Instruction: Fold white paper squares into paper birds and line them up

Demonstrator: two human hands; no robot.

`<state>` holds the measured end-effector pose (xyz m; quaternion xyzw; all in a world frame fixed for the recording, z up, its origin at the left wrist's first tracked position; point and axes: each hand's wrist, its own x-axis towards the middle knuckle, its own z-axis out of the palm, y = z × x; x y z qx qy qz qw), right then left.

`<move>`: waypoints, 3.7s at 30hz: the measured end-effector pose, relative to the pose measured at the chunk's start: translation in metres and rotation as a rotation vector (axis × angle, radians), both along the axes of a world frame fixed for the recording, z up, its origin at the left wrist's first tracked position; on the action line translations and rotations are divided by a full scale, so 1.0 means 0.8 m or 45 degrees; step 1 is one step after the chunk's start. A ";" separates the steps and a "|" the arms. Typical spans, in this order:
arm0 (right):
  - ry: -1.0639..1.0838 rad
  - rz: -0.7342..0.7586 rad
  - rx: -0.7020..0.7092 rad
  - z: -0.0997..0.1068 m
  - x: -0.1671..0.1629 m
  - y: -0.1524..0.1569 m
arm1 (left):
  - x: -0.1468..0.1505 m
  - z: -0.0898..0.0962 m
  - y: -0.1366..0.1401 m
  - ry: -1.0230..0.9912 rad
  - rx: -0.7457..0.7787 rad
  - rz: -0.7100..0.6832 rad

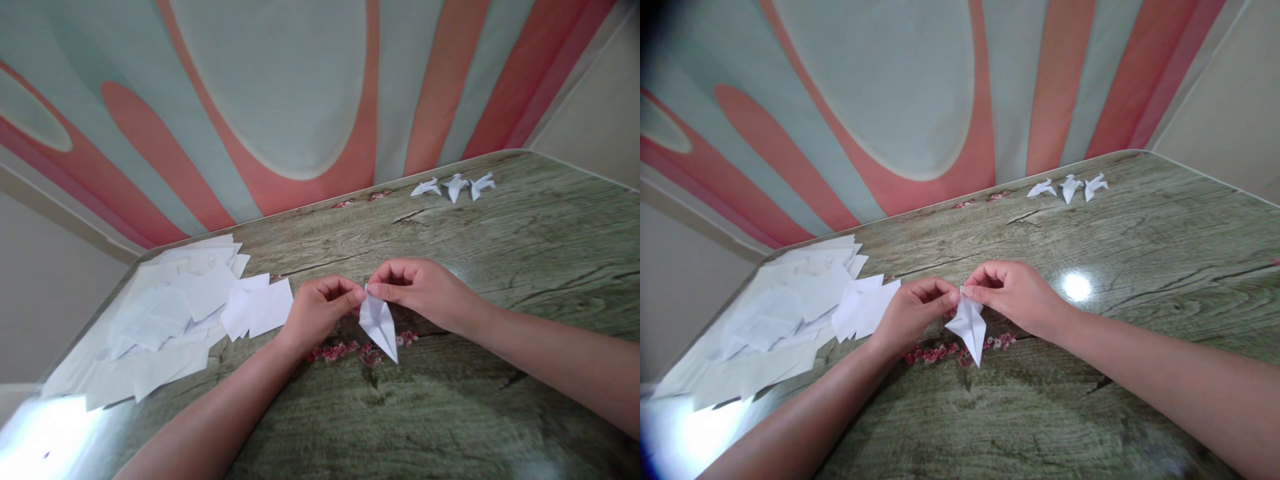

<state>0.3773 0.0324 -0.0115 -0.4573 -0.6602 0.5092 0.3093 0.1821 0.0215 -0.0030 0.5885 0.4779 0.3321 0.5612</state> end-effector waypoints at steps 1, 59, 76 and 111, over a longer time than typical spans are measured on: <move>-0.001 0.001 0.000 0.001 0.000 0.000 | -0.001 -0.001 0.001 -0.028 -0.019 -0.033; -0.184 -0.080 0.234 0.008 -0.002 -0.008 | 0.005 0.003 -0.012 0.445 0.354 -0.145; -0.155 -0.081 0.153 0.010 -0.008 -0.011 | 0.012 -0.001 -0.017 0.599 0.470 0.041; 0.259 -0.226 0.064 0.002 0.002 0.001 | 0.002 -0.007 -0.003 0.027 0.265 0.219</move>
